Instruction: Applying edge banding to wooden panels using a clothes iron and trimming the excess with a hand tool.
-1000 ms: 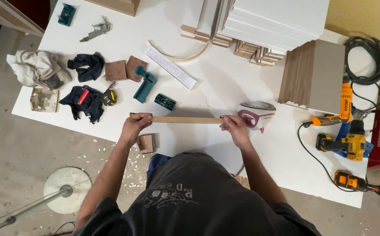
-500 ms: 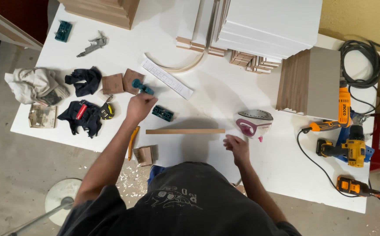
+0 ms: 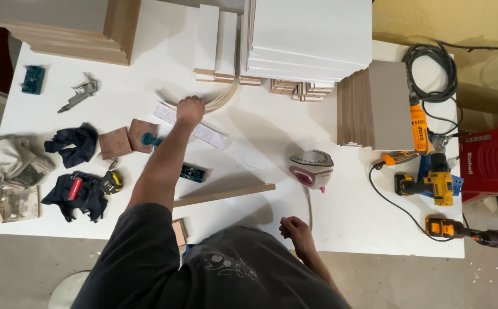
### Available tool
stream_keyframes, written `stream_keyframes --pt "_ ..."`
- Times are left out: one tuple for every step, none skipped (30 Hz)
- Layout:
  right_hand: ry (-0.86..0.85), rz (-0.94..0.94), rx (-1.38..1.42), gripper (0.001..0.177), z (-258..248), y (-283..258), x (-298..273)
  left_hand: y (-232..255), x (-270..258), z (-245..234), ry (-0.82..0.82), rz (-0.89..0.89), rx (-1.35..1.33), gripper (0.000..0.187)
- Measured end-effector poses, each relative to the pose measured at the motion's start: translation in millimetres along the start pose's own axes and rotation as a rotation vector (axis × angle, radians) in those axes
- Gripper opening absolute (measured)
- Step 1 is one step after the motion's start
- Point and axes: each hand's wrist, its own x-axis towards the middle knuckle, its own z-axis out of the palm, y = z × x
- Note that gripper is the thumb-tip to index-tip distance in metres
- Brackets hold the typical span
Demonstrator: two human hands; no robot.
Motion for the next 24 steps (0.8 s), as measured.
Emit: stream_keyframes --pt "-0.001 0.007 0.005 0.024 2 -5 -3 -2 -3 -3 -0.007 0.005 0.003 0.019" --pt "0.007 0.025 -0.029 0.024 3 -11 -4 -3 -3 -6 0.111 0.039 -0.038 0.013" --pt "0.014 0.044 -0.064 0.023 5 -17 -6 -5 -3 -10 0.229 0.073 -0.079 0.008" --pt "0.011 0.044 -0.064 0.023 0 -9 5 -6 -1 -16 0.227 0.071 -0.076 0.008" --pt "-0.023 0.003 -0.105 0.026 -4 -1 16 -7 0 -22 0.357 0.127 -0.043 0.007" --pt "-0.057 -0.04 -0.149 0.031 -8 9 26 -9 -1 -28 0.487 0.18 -0.008 0.011" --pt "-0.062 -0.04 -0.152 0.031 -7 1 25 1 -9 -63 0.486 0.176 -0.005 0.011" --pt "-0.081 -0.147 -0.315 0.026 -7 -9 25 11 -15 -98 0.533 0.235 -0.053 0.009" --pt "-0.099 -0.256 -0.478 0.024 -7 -18 24 21 -21 -134 0.58 0.296 -0.1 0.009" --pt "-0.107 -0.255 -0.479 0.024 -5 -36 19 38 -42 -185 0.576 0.291 -0.095 0.009" --pt "-0.079 -0.443 -0.478 0.02 -3 -53 14 59 -65 -237 0.511 0.393 -0.216 0.007" --pt "-0.056 -0.628 -0.471 0.02 1 -69 7 80 -95 -289 0.438 0.489 -0.334 0.007" --pt "-0.073 -0.625 -0.471 0.02 4 -76 4 93 -127 -310 0.429 0.478 -0.326 0.007" --pt "-0.186 -0.74 -0.281 0.046 5 -83 0 107 -159 -332 0.331 0.54 -0.357 0.008" --pt "-0.297 -0.846 -0.084 0.092 7 -91 -3 122 -190 -353 0.232 0.6 -0.389 0.01" --pt "-0.307 -0.84 -0.088 0.092 6 -90 -7 129 -219 -355 0.227 0.589 -0.388 0.01" --pt "-0.326 -0.955 -0.142 0.052 5 -89 -11 136 -246 -357 0.15 0.543 -0.444 0.013" --pt "-0.341 -1.075 -0.198 0.016 4 -90 -14 144 -271 -358 0.079 0.499 -0.5 0.017" --pt "-0.349 -1.075 -0.201 0.016 6 -84 -14 146 -286 -366 0.08 0.491 -0.499 0.017" --pt "-0.373 -1.075 -0.241 0.015 5 -75 -17 151 -302 -374 0.054 0.404 -0.506 0.013" --pt "-0.397 -1.075 -0.281 0.013 5 -67 -18 156 -318 -381 0.028 0.316 -0.513 0.01" --pt "-0.399 -1.063 -0.288 0.013 4 -58 -19 156 -333 -371 0.021 0.311 -0.522 0.01" --pt "-0.427 -0.981 -0.269 0.013 3 -49 -19 157 -347 -362 -0.089 0.165 -0.537 0.012" --pt "-0.451 -0.907 -0.247 0.013 3 -42 -17 155 -358 -351 -0.192 0.023 -0.543 0.018"
